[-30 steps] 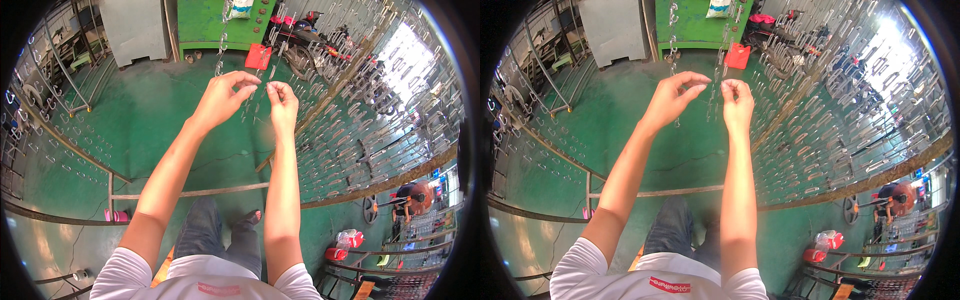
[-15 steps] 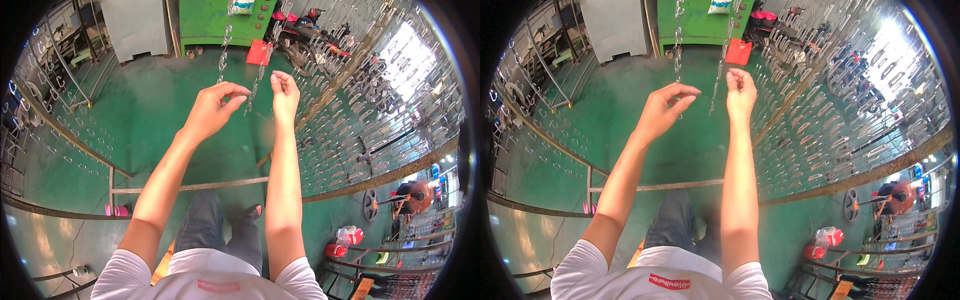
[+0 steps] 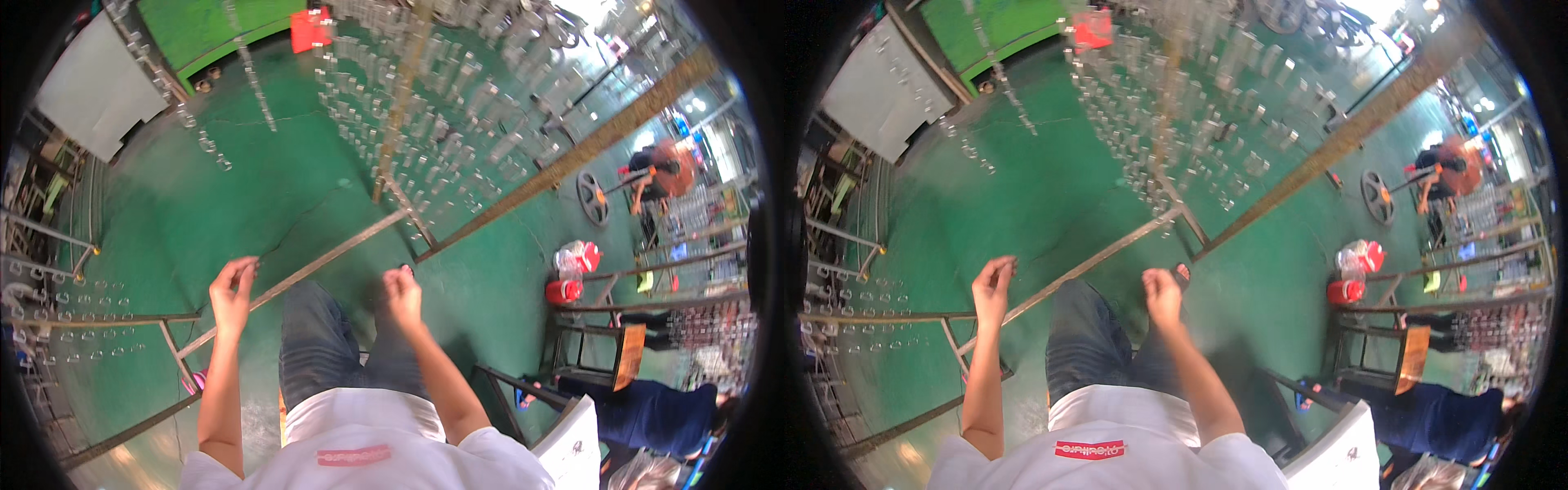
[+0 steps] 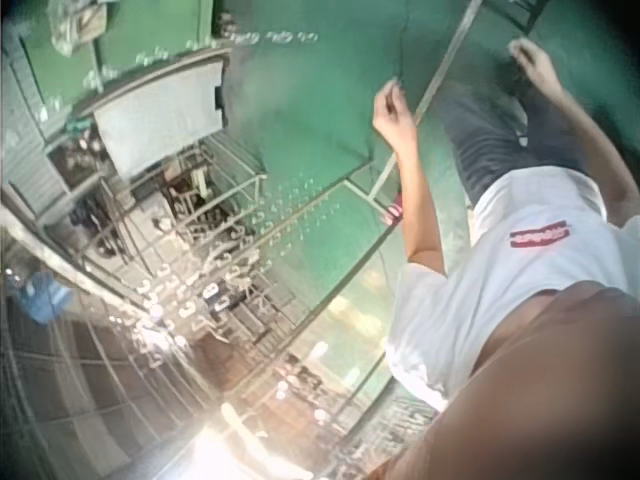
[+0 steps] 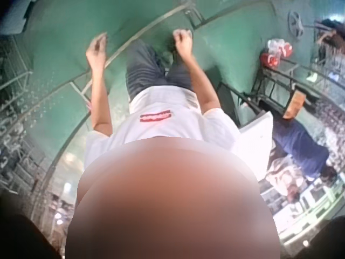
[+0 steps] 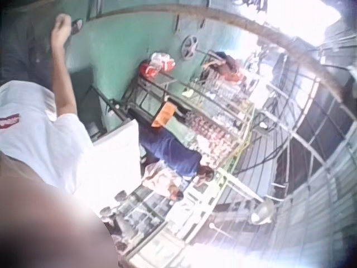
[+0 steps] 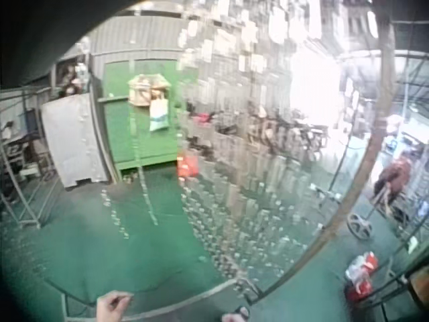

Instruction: The person repeatedly picks up small metal hooks and links them together by hand, then hangs the assembled chains onto a metal rack. The process is continuous and repetitive, with the person working steadily to build and hang multiple chains.

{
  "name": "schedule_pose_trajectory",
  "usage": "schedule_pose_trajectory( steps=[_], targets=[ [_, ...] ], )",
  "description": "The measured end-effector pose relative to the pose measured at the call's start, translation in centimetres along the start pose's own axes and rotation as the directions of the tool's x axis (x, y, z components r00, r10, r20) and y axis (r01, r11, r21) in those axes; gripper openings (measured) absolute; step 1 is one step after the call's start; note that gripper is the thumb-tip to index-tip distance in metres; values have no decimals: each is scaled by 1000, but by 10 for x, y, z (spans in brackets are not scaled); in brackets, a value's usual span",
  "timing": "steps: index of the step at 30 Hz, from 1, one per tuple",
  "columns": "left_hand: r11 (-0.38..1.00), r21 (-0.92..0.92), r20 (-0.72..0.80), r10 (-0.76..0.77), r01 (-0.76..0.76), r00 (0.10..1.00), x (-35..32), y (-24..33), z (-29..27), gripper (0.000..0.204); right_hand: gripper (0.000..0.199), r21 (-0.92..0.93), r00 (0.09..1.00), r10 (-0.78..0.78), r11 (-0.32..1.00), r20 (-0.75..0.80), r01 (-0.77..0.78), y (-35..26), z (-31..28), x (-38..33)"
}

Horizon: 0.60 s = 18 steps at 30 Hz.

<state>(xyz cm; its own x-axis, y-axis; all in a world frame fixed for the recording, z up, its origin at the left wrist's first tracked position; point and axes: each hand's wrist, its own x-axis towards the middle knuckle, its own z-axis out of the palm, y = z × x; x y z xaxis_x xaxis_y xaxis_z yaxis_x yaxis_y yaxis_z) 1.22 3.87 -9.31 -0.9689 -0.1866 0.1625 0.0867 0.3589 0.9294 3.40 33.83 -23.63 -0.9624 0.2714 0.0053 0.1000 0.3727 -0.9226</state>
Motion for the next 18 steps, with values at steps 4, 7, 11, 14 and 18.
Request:
schedule_pose_trajectory(
  steps=[4,7,11,14,18],
  targets=[
    [987,-34,49,-158,160,986,-28,-14,17,14,16,43,976,70,997,-205,-63,38,-31,76],
    [982,-87,70,-164,170,984,-33,-5,36,14,16,2,906,-257,962,-337,273,11,-33,132],
    [980,-89,105,-168,178,980,-43,14,58,14,27,117,923,-166,969,-346,218,-30,-18,183],
    [983,-49,123,-167,174,978,-52,22,65,14,31,31,859,-236,959,-453,280,-43,0,212],
    [980,-8,96,-195,197,976,-62,23,68,13,44,119,950,-140,977,-278,179,-32,4,226]
  ],
)
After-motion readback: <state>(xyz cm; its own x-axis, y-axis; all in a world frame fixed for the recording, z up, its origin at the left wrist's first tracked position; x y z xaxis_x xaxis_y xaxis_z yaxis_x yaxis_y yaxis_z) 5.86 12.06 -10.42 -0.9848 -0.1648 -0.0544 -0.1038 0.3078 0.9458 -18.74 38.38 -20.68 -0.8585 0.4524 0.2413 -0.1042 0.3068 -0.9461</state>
